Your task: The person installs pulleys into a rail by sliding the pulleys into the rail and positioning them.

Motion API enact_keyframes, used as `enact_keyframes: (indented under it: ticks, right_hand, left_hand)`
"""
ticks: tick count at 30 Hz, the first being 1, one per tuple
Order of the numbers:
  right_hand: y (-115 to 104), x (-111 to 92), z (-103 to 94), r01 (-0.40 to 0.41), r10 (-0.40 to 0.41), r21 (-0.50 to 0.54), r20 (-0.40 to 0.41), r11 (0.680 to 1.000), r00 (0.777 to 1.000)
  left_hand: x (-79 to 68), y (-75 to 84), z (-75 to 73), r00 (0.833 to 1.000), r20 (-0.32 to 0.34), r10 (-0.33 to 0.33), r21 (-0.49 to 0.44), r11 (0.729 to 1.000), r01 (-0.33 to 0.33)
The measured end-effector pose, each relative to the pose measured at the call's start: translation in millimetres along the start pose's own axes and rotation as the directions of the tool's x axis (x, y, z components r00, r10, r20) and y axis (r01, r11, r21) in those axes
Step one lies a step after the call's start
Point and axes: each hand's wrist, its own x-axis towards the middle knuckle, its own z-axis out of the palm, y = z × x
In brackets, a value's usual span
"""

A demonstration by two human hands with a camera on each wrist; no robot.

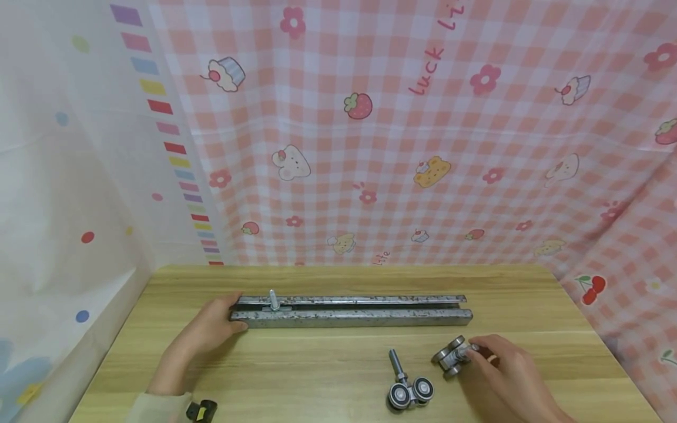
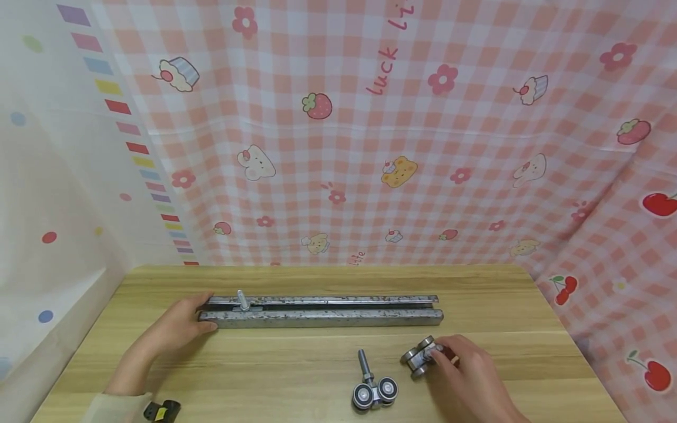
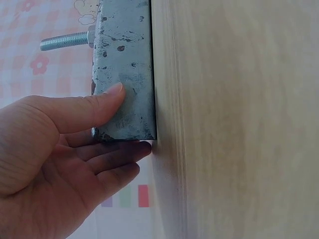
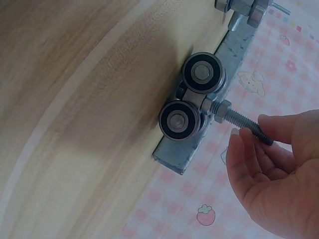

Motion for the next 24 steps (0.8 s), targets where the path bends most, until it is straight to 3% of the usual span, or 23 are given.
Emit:
enact_keyframes:
  ticks: [14,19,24]
  right_hand:
    - [3,6,7.2,0.041,-0.039,0.048,-0.035,0.998,0.999]
    - [5,8,5.4,0.090,-0.088,0.035,-0.062,0.995,0.994]
    - [7,11,2.8,0.077,-0.076,0.016,-0.055,0.997,0.996]
  left_hand:
    - [0.5,-0.6,1.4,1.000,-0.003,-0.011,-0.010,1.000,0.011]
    - [0.3,-0.1,1.1,1.000,-0.004,-0.010,-0.006,1.000,0.010]
    - [0.4,-0.4,1.8,1.000,-0.005,-0.003,-0.001,1.000,0.003]
